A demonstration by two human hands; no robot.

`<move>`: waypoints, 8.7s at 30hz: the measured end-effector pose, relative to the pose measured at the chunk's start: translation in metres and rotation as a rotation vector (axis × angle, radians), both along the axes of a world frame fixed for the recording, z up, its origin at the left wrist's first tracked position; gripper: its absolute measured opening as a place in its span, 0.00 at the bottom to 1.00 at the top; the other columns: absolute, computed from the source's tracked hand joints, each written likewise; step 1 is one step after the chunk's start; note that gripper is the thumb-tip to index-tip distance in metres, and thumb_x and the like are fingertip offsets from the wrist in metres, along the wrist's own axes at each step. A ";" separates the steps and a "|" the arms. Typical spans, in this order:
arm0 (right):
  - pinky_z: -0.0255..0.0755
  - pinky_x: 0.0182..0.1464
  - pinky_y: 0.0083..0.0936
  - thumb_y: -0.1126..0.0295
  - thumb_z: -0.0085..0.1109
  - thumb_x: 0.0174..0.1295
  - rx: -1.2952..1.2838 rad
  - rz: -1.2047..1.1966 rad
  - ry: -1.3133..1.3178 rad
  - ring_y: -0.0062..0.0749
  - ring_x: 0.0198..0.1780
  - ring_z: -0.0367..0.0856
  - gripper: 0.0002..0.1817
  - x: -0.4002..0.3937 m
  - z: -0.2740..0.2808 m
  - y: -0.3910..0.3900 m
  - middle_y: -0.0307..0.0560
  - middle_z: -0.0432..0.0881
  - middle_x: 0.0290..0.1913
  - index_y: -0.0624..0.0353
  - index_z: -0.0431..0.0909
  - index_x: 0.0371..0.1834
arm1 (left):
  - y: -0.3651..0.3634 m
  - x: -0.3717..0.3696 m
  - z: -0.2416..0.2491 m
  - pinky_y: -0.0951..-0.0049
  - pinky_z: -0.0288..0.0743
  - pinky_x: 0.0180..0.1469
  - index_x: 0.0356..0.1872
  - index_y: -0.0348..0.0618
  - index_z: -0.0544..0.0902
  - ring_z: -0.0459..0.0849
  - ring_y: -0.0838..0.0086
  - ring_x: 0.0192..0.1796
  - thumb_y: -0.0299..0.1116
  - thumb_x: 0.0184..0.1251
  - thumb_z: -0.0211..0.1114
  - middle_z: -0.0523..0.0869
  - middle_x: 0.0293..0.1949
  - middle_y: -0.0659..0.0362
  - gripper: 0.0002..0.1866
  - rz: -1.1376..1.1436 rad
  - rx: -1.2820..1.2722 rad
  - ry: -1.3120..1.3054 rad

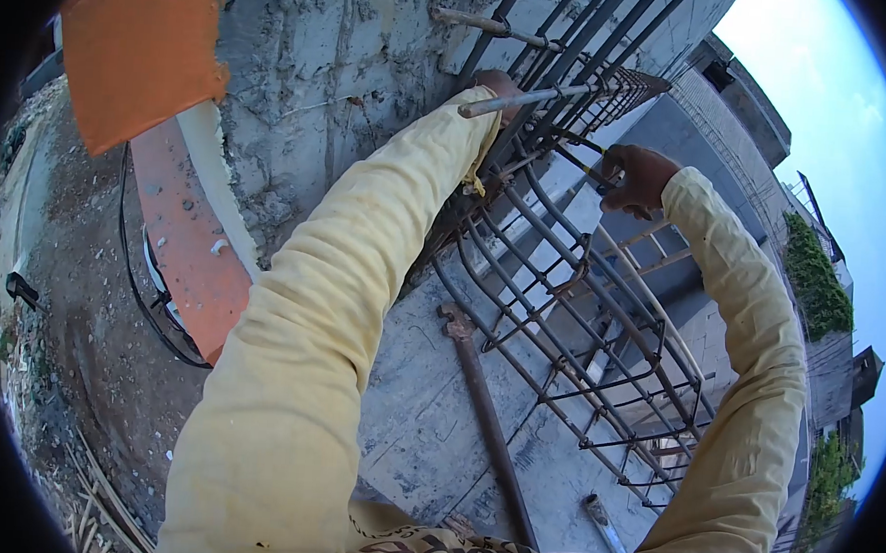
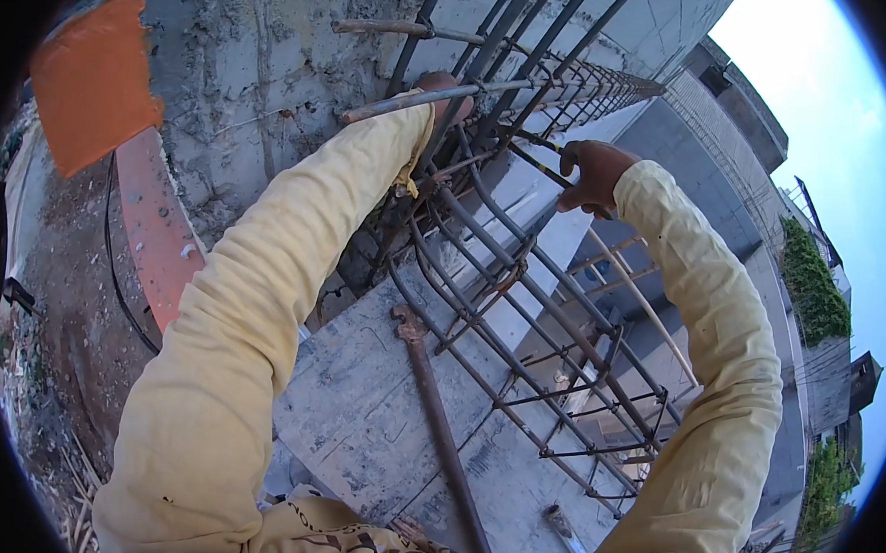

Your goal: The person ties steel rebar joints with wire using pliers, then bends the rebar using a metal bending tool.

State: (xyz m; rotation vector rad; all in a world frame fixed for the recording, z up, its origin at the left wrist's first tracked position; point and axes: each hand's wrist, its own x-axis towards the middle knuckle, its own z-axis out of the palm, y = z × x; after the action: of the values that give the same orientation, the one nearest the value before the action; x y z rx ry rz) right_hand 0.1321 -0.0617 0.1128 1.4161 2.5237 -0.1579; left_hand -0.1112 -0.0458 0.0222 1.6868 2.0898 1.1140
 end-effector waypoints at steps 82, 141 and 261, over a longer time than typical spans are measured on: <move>0.78 0.37 0.46 0.75 0.76 0.44 0.418 0.338 -0.009 0.50 0.37 0.84 0.25 0.022 -0.023 0.005 0.54 0.83 0.37 0.59 0.77 0.47 | 0.014 -0.019 0.001 0.65 0.64 0.71 0.77 0.45 0.52 0.74 0.59 0.67 0.28 0.72 0.53 0.75 0.66 0.45 0.34 -0.577 -0.077 1.136; 0.69 0.55 0.77 0.54 0.37 0.75 -0.364 -0.087 0.149 0.81 0.64 0.68 0.33 0.014 0.029 -0.011 0.75 0.76 0.59 0.55 0.47 0.79 | 0.005 -0.012 0.002 0.55 0.59 0.73 0.34 0.42 0.92 0.83 0.61 0.54 0.35 0.53 0.63 0.90 0.36 0.52 0.13 -0.669 0.265 1.235; 0.77 0.41 0.44 0.45 0.47 0.75 -0.038 -0.097 0.217 0.42 0.33 0.82 0.32 0.024 -0.010 0.006 0.49 0.85 0.32 0.67 0.84 0.37 | -0.021 0.013 0.013 0.53 0.64 0.66 0.47 0.42 0.83 0.77 0.63 0.61 0.28 0.60 0.60 0.84 0.53 0.55 0.13 -0.472 0.038 1.452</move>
State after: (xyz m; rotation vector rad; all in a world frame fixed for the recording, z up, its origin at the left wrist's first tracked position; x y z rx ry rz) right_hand 0.1558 -0.0553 0.1026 1.5844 2.6045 -0.3953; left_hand -0.0985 -0.0672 0.0354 3.2681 1.8408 -0.4649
